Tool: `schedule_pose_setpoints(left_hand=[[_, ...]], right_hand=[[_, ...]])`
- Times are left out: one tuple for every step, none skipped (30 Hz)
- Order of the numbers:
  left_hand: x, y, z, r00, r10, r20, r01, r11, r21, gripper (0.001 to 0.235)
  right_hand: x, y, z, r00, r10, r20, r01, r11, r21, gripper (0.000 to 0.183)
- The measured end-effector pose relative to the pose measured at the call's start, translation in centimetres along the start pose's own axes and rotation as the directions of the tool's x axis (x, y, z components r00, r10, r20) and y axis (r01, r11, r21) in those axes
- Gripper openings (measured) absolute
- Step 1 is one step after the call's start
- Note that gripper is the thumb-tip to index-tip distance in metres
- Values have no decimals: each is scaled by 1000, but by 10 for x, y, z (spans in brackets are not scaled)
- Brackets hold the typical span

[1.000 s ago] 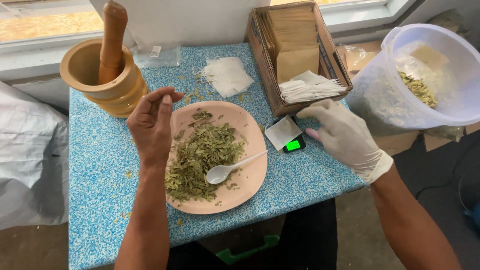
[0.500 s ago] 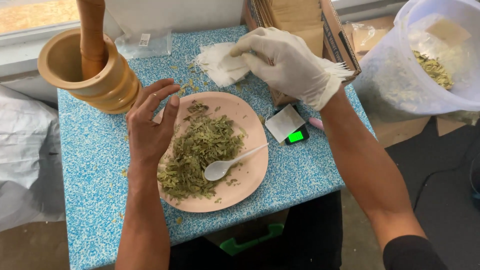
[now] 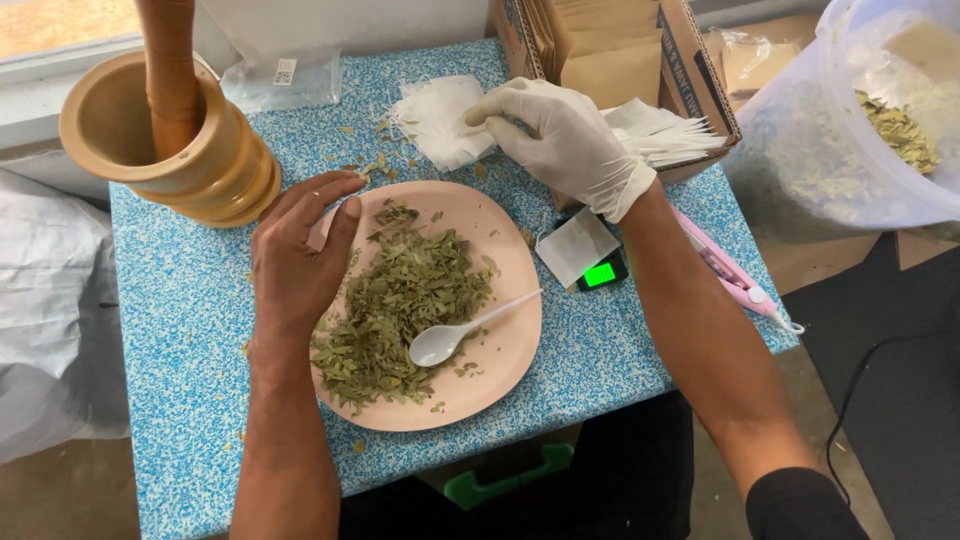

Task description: Filling empty tea bags with loose tea leaves using a spoon, weighing them on a scale, and sealing them with a heat sealer

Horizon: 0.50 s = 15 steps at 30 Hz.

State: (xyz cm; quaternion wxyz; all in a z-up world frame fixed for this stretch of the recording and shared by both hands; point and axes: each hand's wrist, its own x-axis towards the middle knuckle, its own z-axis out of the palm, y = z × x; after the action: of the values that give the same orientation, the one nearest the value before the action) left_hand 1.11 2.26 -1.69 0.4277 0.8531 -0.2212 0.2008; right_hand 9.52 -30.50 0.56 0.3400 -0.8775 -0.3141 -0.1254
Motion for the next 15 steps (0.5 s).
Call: schedule_pose_setpoints(left_hand=[[0,1,0,1000,1,1,-1,1000,-1,23],[0,2,0,1000,6,-3,-6,1000,2,22],[1,3,0,1000,14,-8,-14,1000,5,22],[1,3,-1,1000,16,-7,-16,1000,5,22],[1,4,-1,1000,10,-7,-10,1000,7,22],[1,4,-1,1000,4,-7,-4,1000,10,23],[0,4,-1,1000,4,-8,-4,1000,10,23],[0,4,-1,1000,4,-11,-4,1000,9,22],[0,3,-1,1000,7,-11,-7,1000,7,22],[1,2,-1,1000,9,-10,-9,1000,6,22],[0,2,-1,1000,14,-16,-14,1000,11,22],[0,1,-2,1000,18,-23,-18,1000,17,22],[-1,3,-2,1000,17,-24,-16,1000,17,22],[-2,4,-3,999,19,-37,-18,1000,13,20],[0,5,-4,998,24,-54,-23,1000,8,18]], right_hand=[[0,1,0,1000,1,-1,-1,1000,-1,22],[0,2,0,1000,3,10,-3,1000,-7,23],[0,3,0,1000,4,19,-4,1000,-13,23],[1,1,-1,1000,4,17,-4,1000,-14,23],[1,-1,-3,1000,-1,24,1,1000,-10,23],[2,-3,-4,999,-6,32,6,1000,-5,22],[1,-3,-5,999,-7,32,7,1000,-5,22],[2,-4,-5,999,-34,25,35,999,-27,21],[2,-3,-6,998,-59,16,60,997,-50,19],[-1,-13,-12,998,-58,14,59,997,-52,19],[-2,-22,-18,997,-75,15,76,992,-97,20],[-4,-32,-24,996,-92,17,93,986,-141,20],[-13,-44,-33,995,-93,18,95,986,-141,20],[-22,-56,-42,987,-144,65,154,972,-180,16],[-30,-68,-52,974,-196,112,216,951,-219,16]])
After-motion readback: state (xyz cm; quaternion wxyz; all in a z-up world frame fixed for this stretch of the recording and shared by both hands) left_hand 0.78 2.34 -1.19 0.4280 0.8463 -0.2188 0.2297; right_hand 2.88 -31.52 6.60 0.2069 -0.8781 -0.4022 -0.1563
